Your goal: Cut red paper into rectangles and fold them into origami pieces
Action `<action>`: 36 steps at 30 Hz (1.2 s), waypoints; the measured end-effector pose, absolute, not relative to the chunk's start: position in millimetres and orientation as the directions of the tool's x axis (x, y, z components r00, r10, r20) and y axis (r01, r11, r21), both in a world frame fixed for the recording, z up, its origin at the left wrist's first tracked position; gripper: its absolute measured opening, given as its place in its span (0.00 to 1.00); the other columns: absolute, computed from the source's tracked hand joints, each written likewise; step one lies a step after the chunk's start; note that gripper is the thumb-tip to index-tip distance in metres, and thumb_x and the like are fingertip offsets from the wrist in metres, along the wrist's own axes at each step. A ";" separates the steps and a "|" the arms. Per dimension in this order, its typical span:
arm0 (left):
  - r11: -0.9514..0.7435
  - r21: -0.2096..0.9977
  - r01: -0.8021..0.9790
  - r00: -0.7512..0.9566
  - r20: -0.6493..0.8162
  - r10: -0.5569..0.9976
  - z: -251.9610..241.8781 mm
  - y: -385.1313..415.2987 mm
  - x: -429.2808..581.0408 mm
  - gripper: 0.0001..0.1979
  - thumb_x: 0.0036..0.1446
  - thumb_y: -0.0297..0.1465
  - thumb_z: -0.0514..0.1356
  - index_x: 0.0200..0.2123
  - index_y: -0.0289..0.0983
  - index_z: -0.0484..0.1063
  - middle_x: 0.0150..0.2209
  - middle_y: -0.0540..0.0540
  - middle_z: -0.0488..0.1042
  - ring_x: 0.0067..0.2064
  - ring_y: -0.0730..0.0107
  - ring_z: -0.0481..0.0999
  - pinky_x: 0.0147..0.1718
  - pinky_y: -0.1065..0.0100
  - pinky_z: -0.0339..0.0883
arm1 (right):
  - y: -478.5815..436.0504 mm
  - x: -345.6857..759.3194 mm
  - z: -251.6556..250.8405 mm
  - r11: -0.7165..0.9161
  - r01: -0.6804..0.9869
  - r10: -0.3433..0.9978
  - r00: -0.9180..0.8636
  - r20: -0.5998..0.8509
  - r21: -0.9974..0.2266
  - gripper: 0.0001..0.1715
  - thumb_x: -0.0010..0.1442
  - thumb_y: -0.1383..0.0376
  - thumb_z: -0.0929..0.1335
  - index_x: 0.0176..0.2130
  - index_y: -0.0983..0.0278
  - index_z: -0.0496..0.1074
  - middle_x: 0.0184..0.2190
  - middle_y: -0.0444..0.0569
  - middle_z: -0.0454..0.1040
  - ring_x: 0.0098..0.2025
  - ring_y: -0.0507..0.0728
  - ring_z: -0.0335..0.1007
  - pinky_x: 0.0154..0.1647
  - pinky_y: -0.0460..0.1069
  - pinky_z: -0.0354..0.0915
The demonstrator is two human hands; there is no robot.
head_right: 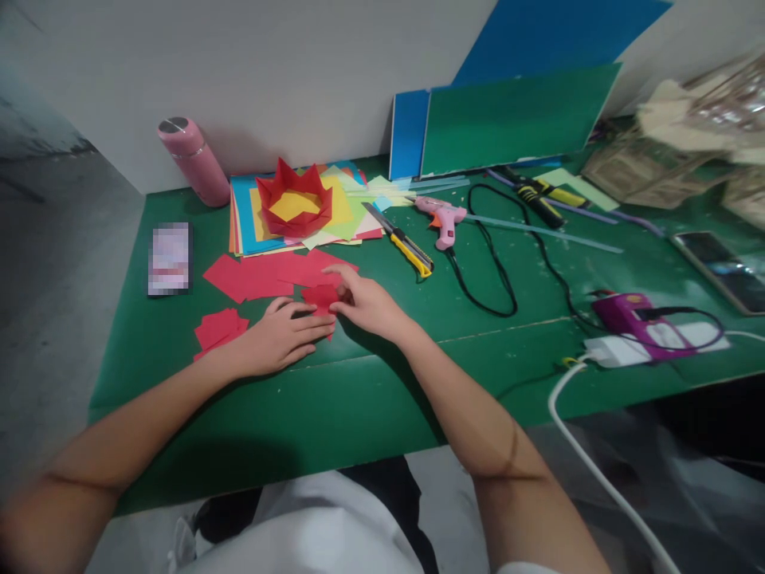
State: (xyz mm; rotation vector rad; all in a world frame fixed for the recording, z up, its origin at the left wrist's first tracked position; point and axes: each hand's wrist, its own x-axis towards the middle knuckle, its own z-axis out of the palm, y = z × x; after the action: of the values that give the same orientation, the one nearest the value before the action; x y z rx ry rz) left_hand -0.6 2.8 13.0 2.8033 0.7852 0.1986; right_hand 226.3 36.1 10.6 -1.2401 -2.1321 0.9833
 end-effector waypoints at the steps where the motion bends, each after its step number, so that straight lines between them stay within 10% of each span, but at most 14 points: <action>1: -0.833 0.254 0.492 0.849 0.072 0.523 12.9 3.3 -0.6 0.20 0.69 0.36 0.48 0.60 0.41 0.66 0.60 0.47 0.69 0.58 0.55 0.63 0.58 0.52 0.49 | 36.6 225.9 9.9 0.332 0.537 0.882 -0.469 0.053 -0.776 0.29 0.55 0.69 0.68 0.56 0.61 0.61 0.26 0.40 0.68 0.27 0.52 0.66 0.30 0.46 0.60; 8: -0.843 0.246 0.478 0.853 0.097 0.512 10.7 3.3 0.4 0.20 0.69 0.36 0.48 0.59 0.40 0.67 0.60 0.47 0.69 0.57 0.55 0.63 0.57 0.52 0.52 | 38.5 222.1 3.8 0.292 0.543 0.926 -0.367 0.090 -0.787 0.15 0.59 0.67 0.65 0.47 0.63 0.70 0.27 0.43 0.74 0.29 0.53 0.70 0.35 0.48 0.64; 24: -0.852 0.252 0.460 0.861 0.107 0.497 5.6 5.1 0.4 0.19 0.67 0.36 0.50 0.58 0.40 0.69 0.60 0.41 0.66 0.65 0.46 0.56 0.62 0.44 0.53 | 37.5 210.0 -11.9 0.299 0.554 0.954 -0.182 0.237 -0.777 0.20 0.54 0.69 0.69 0.48 0.61 0.71 0.29 0.44 0.75 0.29 0.52 0.69 0.34 0.49 0.67; 36: -0.817 0.264 0.512 0.828 0.101 0.552 5.8 2.5 -0.3 0.18 0.66 0.37 0.52 0.57 0.45 0.70 0.59 0.40 0.64 0.66 0.40 0.51 0.61 0.37 0.52 | 39.1 214.6 -8.3 0.549 0.614 0.836 -0.393 0.384 -0.567 0.08 0.62 0.66 0.67 0.34 0.61 0.77 0.33 0.50 0.80 0.34 0.56 0.73 0.38 0.50 0.66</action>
State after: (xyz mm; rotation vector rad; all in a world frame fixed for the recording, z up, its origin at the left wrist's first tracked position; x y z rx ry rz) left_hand -0.3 2.5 5.8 2.7841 0.8218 0.2547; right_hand 214.6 39.1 -8.3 -1.1618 -2.1401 0.4439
